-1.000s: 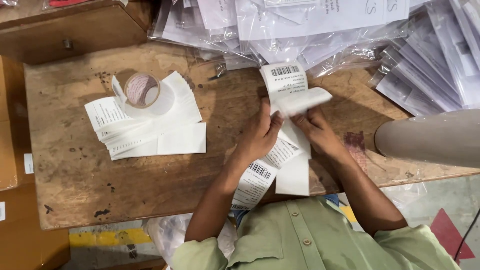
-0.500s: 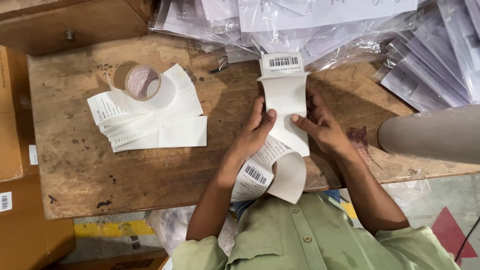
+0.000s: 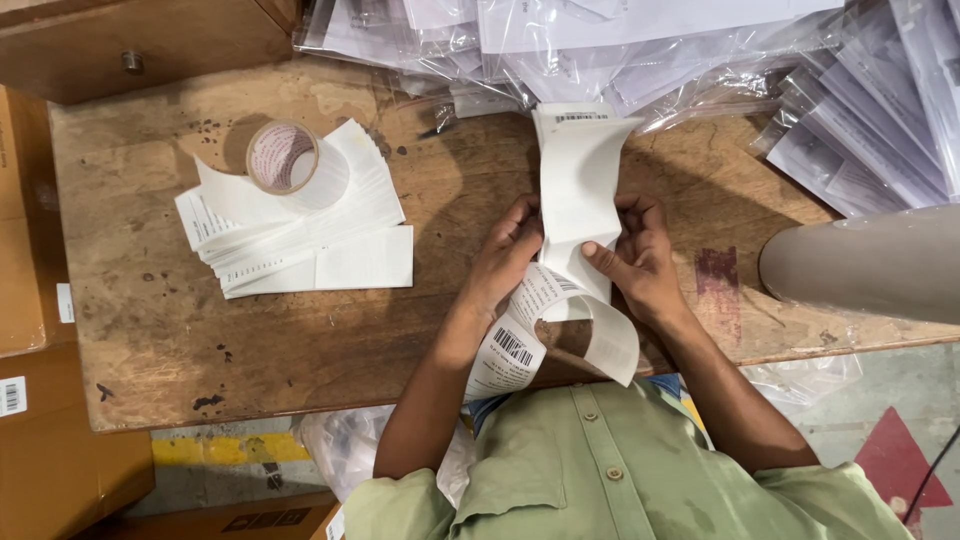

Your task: The person handles a long continuous strip of printed barcode shipping labels on a wooden table, folding the strip back and forth and stacking the folded labels into a pile. They occasionally lift and reposition a large roll of labels and press the stack flat with their hands.

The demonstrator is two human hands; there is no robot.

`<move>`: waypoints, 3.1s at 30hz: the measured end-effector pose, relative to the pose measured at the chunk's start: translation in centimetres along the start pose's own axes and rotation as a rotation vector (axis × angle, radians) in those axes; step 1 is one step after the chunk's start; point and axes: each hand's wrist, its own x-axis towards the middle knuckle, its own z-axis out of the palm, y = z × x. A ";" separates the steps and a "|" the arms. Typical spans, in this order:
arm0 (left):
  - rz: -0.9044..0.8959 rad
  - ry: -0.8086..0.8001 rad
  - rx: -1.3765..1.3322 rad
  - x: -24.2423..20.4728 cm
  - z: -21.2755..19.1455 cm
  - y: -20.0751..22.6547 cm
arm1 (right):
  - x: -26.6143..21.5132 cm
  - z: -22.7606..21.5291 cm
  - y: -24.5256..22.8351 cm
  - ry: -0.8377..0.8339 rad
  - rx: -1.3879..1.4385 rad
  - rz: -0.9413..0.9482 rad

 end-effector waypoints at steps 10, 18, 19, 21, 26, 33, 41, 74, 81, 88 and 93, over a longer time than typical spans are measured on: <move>0.273 0.150 0.202 -1.0 2.1 0.3 | -2.0 0.7 -1.2 0.148 -0.024 0.076; 0.424 0.178 0.276 -2.1 2.8 1.7 | -2.4 -0.5 -4.2 0.080 0.206 0.124; 0.472 0.205 0.289 -2.1 2.5 1.9 | -2.3 0.1 -5.9 0.034 0.246 0.049; 0.499 0.222 0.176 -1.9 1.4 2.4 | -3.8 -0.6 -6.3 0.024 0.264 0.022; 0.602 0.405 0.078 -3.2 0.1 6.1 | -7.6 -4.3 -3.8 0.151 0.405 0.160; 0.601 0.412 0.148 -3.6 -0.1 4.7 | -9.4 -7.4 1.6 0.461 0.562 0.415; 0.646 0.262 0.307 -3.6 0.3 0.7 | -4.3 -4.9 0.0 0.026 0.255 0.024; 0.545 0.162 0.433 -5.4 2.3 1.1 | 2.1 1.5 -4.1 -0.060 -0.077 -0.001; 0.466 0.169 0.552 -4.9 2.0 0.1 | 2.9 0.2 -2.6 -0.132 -0.011 -0.051; 0.760 0.087 0.620 -4.7 1.9 1.6 | 3.1 -1.3 -4.1 -0.367 0.116 -0.104; 0.744 0.158 0.634 -5.7 2.9 4.8 | 2.8 -3.1 -3.4 -0.336 0.267 0.133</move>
